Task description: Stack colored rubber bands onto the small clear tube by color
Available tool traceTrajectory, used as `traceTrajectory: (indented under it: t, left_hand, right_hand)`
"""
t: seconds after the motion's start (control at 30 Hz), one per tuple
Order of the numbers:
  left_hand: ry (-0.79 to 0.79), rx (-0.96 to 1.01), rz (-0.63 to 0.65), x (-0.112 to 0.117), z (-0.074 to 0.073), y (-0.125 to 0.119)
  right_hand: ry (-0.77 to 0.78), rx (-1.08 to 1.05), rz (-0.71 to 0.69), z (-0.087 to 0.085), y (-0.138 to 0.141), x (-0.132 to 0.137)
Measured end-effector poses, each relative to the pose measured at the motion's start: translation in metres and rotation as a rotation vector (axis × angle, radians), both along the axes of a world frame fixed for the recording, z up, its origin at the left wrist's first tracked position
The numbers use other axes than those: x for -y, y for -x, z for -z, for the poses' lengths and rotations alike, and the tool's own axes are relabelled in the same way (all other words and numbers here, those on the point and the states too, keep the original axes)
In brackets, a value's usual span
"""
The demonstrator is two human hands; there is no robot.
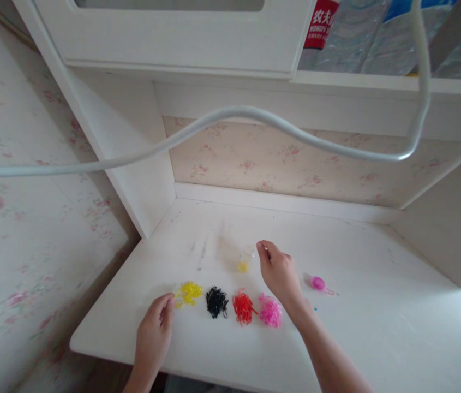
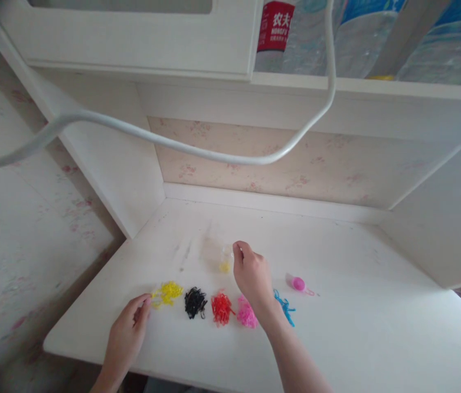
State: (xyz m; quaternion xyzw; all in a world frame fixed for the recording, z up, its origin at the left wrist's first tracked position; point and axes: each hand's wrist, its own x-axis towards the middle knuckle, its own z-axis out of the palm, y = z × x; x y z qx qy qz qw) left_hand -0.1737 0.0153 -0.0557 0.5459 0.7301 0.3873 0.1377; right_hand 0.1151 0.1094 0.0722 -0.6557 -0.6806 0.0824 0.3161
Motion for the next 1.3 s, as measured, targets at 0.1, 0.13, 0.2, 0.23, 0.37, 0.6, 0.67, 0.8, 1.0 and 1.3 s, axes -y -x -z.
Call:
traceTrajectory:
  t: [0.1,0.13,0.2,0.23,0.37,0.6,0.67,0.8,1.0,1.3]
  left_hand:
    - [0.068,0.063,-0.027,0.002,-0.001,0.002]
    - [0.075,0.076,-0.028,0.003,-0.002,0.002]
    - [0.076,0.092,-0.022,0.004,-0.005,0.003]
    - [0.074,0.098,-0.021,0.004,-0.006,0.003]
    - [0.067,0.125,-0.035,0.003,-0.010,0.004]
    - [0.053,0.275,-0.010,0.009,-0.025,-0.002]
    - [0.073,0.305,0.022,0.014,-0.036,-0.012]
    - [0.121,0.338,0.170,0.020,-0.060,-0.037]
    - [0.147,0.360,0.280,0.020,-0.067,-0.057]
    - [0.156,0.344,0.262,0.020,-0.063,-0.063]
  right_hand:
    - [0.032,0.110,-0.010,0.002,0.004,0.001]
    - [0.040,0.145,-0.011,0.002,0.005,0.002]
    - [0.048,0.198,-0.008,0.002,0.007,0.003]
    - [0.048,0.214,-0.007,0.002,0.007,0.003]
    - [0.039,0.205,-0.011,0.000,0.006,0.001]
    - [0.060,-0.205,-0.092,0.008,0.029,0.036]
    - [0.229,-0.372,-0.250,0.021,0.050,0.058]
    - [0.423,-0.652,-0.411,0.046,0.086,0.090]
    - [0.371,-0.716,-0.439,0.046,0.091,0.093]
    - [0.371,-0.791,-0.329,0.053,0.082,0.094]
